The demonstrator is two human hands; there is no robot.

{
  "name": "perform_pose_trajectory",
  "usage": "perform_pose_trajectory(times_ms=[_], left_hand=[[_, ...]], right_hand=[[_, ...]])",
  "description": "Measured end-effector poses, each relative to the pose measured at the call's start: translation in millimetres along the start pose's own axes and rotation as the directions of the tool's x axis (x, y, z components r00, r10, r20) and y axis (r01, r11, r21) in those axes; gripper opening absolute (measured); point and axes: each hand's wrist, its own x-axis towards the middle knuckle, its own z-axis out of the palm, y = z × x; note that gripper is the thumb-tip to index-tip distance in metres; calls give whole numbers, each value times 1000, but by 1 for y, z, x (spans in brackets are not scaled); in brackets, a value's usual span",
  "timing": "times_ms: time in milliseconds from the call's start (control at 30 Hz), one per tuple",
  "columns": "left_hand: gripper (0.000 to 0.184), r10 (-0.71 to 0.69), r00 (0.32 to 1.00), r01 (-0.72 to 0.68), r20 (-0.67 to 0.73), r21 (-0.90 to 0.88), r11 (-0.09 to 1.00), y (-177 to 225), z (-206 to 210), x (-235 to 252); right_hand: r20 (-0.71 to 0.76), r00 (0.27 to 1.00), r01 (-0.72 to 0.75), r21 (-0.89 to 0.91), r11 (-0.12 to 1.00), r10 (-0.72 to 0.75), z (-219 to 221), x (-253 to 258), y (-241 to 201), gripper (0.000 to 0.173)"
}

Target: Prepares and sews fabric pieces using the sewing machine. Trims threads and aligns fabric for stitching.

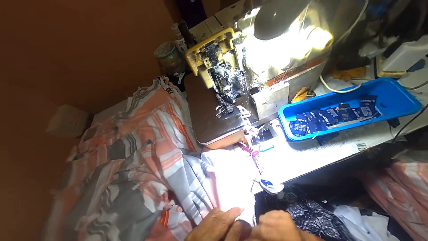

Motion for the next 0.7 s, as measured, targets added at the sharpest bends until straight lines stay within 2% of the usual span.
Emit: perform_pose_trajectory(times_ms=[167, 367, 533, 633, 700], left_hand=[[17, -1, 997, -4, 74, 72, 997, 1, -6, 0], [16, 50, 982, -79, 180, 157, 984, 3, -15, 0], [15, 63, 978, -100, 198, 181, 978, 1, -19, -2], [6, 181, 973, -210, 141, 231, 950, -7, -18, -7], [8, 253, 954, -295, 162, 349, 889, -14, -20, -12]], right_hand=[[-107, 989, -94, 65, 993, 101, 1, 1, 17, 9], [-100, 987, -128, 14, 992, 129, 2, 1, 19, 19], [-66, 990, -127, 15, 992, 128, -1, 3, 20, 16], [-46, 991, -125, -14, 992, 124, -5, 4, 22, 15], [-19, 992, -129, -33, 991, 128, -12, 7, 22, 14]])
